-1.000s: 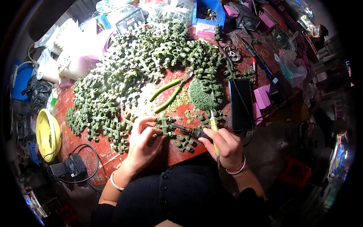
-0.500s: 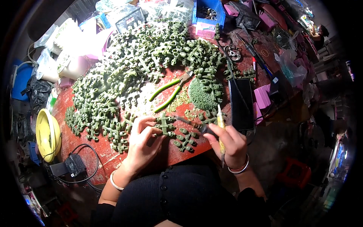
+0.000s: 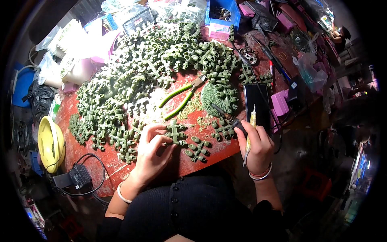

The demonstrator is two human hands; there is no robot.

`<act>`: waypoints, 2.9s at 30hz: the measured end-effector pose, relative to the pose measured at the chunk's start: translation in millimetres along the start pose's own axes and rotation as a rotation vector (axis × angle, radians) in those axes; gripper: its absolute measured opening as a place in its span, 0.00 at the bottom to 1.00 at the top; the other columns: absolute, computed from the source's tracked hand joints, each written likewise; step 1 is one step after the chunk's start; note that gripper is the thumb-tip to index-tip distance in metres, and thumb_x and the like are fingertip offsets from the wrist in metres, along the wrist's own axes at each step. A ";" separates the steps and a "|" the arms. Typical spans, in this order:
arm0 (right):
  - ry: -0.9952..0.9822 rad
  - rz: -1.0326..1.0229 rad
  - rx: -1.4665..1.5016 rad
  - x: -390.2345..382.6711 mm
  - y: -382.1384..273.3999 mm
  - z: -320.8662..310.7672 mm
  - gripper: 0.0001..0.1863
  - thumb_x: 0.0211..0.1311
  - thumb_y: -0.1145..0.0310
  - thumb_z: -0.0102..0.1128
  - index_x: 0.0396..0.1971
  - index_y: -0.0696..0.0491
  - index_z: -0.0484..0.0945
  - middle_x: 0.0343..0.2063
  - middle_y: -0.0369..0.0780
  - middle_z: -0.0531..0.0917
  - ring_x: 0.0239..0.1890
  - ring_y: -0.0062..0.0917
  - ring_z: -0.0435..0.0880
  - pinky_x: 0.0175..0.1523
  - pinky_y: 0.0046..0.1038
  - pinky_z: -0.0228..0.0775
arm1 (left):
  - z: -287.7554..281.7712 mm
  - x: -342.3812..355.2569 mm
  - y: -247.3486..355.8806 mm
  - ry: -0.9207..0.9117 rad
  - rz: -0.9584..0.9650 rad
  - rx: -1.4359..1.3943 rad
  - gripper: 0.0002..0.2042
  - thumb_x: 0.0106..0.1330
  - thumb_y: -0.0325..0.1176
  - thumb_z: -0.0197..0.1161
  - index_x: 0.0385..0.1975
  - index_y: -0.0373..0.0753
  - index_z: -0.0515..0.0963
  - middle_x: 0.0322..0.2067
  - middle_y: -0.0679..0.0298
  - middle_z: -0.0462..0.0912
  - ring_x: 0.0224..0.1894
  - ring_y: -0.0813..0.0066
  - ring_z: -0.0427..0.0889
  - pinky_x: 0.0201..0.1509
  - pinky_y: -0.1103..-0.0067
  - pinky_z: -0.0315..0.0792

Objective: The person solders small green plastic components together using a soldering iron, picking up individual pieces from a pile and joining them into a larger structure.

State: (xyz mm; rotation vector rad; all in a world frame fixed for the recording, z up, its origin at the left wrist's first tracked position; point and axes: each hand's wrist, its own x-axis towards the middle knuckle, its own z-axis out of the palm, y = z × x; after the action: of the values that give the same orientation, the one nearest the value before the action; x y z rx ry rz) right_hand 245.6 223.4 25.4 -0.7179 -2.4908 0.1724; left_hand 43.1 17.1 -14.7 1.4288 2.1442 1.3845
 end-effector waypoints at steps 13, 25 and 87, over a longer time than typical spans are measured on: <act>0.054 0.000 0.000 1.9 -0.2 0.5 0.16 0.53 0.72 0.76 0.42 0.56 0.84 0.26 0.42 0.79 0.25 0.38 0.81 0.30 0.33 0.72 | 0.0 0.3 0.4 0.003 0.004 0.005 0.11 0.54 0.17 0.71 0.34 0.31 0.77 0.50 0.49 0.71 0.36 0.64 0.83 0.42 0.72 0.77; 0.027 -0.003 -0.015 3.1 -1.6 0.0 0.16 0.52 0.73 0.77 0.41 0.57 0.84 0.26 0.43 0.78 0.25 0.39 0.81 0.30 0.33 0.72 | -1.0 -0.4 0.2 -0.006 -0.019 -0.012 0.11 0.54 0.18 0.71 0.34 0.32 0.77 0.51 0.49 0.71 0.38 0.63 0.82 0.43 0.71 0.78; 0.024 -0.071 -0.073 7.6 -1.2 -8.3 0.18 0.51 0.73 0.77 0.43 0.56 0.84 0.26 0.41 0.78 0.26 0.36 0.81 0.31 0.33 0.73 | -1.4 -2.1 -2.2 0.053 -0.252 -0.823 0.10 0.64 0.17 0.66 0.42 0.34 0.77 0.52 0.56 0.77 0.51 0.75 0.80 0.46 0.79 0.80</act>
State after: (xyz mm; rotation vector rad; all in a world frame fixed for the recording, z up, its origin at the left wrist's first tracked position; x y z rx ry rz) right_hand 244.0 226.2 36.3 -0.6564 -2.5058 0.0471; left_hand 42.0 14.4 -16.3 0.7758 1.4023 1.8760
